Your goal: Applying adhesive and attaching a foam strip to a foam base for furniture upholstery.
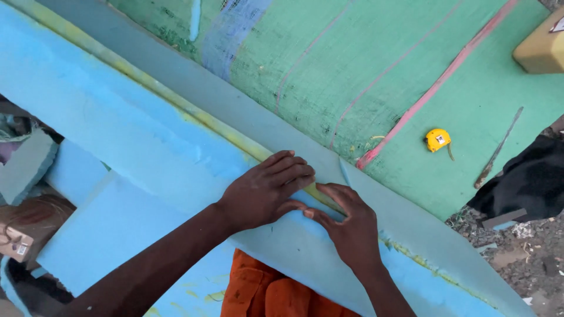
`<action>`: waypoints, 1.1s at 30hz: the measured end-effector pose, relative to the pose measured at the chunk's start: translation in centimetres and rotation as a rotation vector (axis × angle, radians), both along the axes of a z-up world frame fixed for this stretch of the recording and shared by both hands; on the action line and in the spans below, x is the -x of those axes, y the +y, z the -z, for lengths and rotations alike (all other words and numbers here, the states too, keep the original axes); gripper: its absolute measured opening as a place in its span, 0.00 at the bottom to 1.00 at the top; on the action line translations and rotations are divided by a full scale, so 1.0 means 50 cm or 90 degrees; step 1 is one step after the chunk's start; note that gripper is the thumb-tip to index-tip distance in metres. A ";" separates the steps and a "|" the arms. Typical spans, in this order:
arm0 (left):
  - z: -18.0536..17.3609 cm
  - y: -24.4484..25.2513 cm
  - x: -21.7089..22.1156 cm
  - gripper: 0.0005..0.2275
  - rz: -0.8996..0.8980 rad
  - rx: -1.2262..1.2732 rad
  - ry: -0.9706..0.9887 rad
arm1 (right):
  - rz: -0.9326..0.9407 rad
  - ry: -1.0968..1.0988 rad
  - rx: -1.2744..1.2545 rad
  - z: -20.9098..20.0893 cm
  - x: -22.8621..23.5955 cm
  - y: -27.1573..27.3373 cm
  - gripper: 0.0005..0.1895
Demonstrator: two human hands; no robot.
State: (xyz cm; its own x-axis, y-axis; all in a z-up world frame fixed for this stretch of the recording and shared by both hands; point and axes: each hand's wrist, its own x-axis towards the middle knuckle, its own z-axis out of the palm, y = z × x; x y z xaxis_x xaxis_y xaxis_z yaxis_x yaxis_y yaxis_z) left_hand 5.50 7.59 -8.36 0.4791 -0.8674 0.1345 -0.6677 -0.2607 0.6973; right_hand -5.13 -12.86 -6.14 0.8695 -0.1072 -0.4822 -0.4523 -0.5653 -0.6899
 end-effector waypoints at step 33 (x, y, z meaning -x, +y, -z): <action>-0.002 0.006 0.006 0.25 -0.108 0.046 0.071 | -0.027 0.039 0.045 -0.040 -0.063 0.020 0.31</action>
State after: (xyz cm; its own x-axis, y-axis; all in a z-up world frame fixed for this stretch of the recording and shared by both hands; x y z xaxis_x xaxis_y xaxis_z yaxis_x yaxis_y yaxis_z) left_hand 5.20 7.91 -8.25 0.6325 -0.7632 0.1322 -0.5368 -0.3088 0.7852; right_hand -1.99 -11.85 -4.13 0.8428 -0.1064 -0.5275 -0.4674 -0.6308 -0.6194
